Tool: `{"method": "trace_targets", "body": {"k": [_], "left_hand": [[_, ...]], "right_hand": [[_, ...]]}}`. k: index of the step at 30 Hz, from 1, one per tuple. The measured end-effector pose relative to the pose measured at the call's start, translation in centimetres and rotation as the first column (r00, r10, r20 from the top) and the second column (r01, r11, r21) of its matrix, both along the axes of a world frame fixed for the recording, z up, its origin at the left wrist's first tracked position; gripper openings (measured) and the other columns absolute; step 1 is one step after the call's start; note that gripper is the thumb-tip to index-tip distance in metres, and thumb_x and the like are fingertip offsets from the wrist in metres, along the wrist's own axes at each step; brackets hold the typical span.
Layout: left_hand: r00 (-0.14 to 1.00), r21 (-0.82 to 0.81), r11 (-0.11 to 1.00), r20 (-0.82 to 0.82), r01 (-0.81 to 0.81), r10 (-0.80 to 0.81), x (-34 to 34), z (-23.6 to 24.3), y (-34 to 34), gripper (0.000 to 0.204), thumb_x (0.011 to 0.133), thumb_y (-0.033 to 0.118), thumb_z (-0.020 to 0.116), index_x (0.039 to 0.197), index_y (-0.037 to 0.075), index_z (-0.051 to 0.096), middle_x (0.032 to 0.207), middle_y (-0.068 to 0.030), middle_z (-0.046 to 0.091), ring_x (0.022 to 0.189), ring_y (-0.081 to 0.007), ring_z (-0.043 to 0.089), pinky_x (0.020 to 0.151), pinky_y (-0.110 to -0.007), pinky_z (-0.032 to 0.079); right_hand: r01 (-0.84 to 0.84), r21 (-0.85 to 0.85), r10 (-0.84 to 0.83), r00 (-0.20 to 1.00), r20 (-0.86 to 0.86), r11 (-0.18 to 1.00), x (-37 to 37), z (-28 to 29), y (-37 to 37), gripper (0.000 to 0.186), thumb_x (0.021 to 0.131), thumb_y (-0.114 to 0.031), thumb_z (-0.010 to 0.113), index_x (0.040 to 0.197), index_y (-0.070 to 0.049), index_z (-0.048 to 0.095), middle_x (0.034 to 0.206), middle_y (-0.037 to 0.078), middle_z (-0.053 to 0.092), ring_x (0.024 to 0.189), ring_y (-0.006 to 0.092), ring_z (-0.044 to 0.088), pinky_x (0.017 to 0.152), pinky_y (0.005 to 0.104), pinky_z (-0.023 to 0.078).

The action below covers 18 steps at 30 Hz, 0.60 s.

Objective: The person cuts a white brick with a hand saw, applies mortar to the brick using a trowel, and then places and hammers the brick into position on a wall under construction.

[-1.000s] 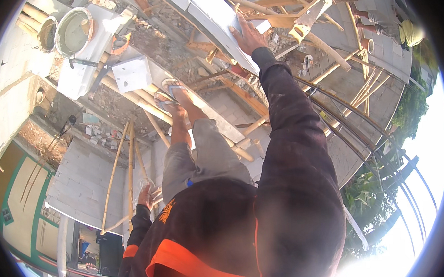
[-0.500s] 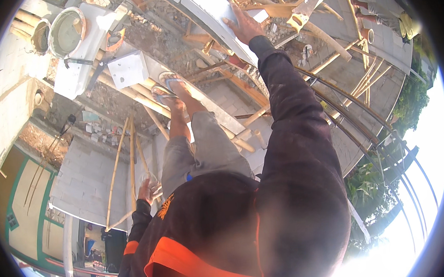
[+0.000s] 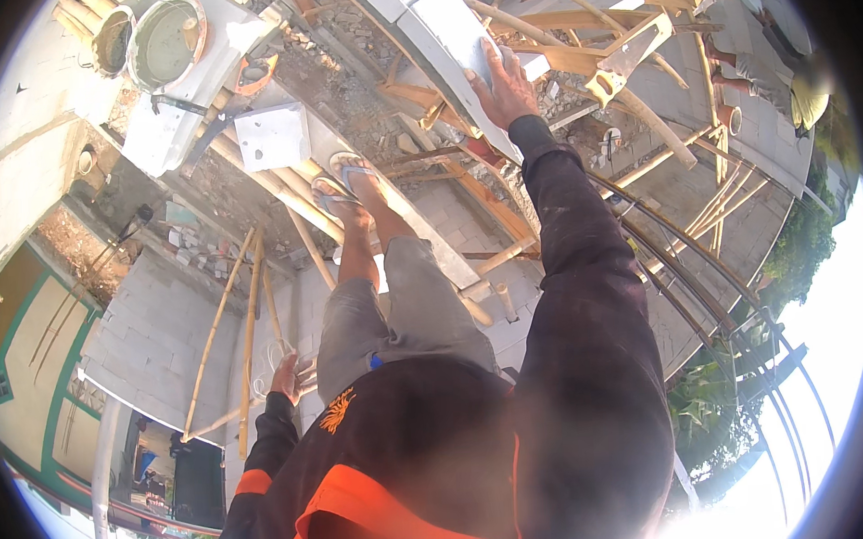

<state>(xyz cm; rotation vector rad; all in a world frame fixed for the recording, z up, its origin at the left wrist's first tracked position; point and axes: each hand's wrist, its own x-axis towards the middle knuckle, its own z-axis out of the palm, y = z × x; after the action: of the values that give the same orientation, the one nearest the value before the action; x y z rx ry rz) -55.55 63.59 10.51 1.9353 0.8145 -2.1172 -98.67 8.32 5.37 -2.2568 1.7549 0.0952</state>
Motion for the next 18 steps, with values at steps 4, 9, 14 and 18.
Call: {"method": "trace_targets", "body": {"k": [4, 9, 14, 18], "left_hand": [[1.0, -0.001, 1.0, 0.007, 0.004, -0.004, -0.1, -0.1, -0.2, 0.066, 0.097, 0.047, 0.05, 0.149, 0.017, 0.022, 0.143, -0.0217, 0.041, 0.125, -0.0399, 0.048, 0.096, -0.063, 0.043], [0.999, -0.015, 1.0, 0.044, -0.024, 0.024, 0.1, 0.5, -0.6, 0.072, 0.094, 0.048, 0.055, 0.148, 0.016, 0.021, 0.141, -0.023, 0.042, 0.122, -0.0417, 0.049, 0.093, -0.063, 0.045], [0.996, -0.037, 0.998, 0.076, -0.048, 0.051, 0.9, 0.8, -1.2, 0.073, 0.094, 0.048, 0.057, 0.148, 0.015, 0.021, 0.141, -0.0232, 0.042, 0.122, -0.0419, 0.05, 0.092, -0.063, 0.046], [0.997, -0.056, 0.997, 0.05, -0.06, 0.063, 0.9, 0.5, -0.3, 0.073, 0.094, 0.049, 0.056, 0.148, 0.015, 0.021, 0.142, -0.0229, 0.042, 0.121, -0.0412, 0.051, 0.092, -0.061, 0.047]], "right_hand": [[0.025, 0.007, -0.025, 1.0, 0.01, 1.0, 0.3, 0.0, -0.3, 0.07, 0.094, -0.051, 0.051, 0.151, -0.019, 0.027, 0.144, 0.026, 0.036, 0.13, 0.0438, 0.041, 0.105, 0.0517, 0.038], [0.119, 0.115, -0.116, 0.993, -0.032, 0.986, 0.9, 0.6, -0.6, 0.072, 0.09, -0.049, 0.056, 0.15, -0.019, 0.029, 0.138, 0.023, 0.041, 0.124, 0.0426, 0.048, 0.099, 0.0502, 0.044], [-0.016, -0.006, 0.015, 0.996, -0.087, 1.0, 1.3, 1.2, -1.9, 0.077, 0.082, -0.039, 0.064, 0.149, -0.02, 0.032, 0.142, 0.02, 0.037, 0.123, 0.0397, 0.049, 0.099, 0.0481, 0.045], [-0.043, -0.004, 0.042, 0.992, -0.119, 0.999, 2.2, 1.2, -1.8, 0.085, 0.08, -0.039, 0.068, 0.152, -0.023, 0.025, 0.138, 0.022, 0.039, 0.12, 0.0422, 0.051, 0.095, 0.0502, 0.047]]}}
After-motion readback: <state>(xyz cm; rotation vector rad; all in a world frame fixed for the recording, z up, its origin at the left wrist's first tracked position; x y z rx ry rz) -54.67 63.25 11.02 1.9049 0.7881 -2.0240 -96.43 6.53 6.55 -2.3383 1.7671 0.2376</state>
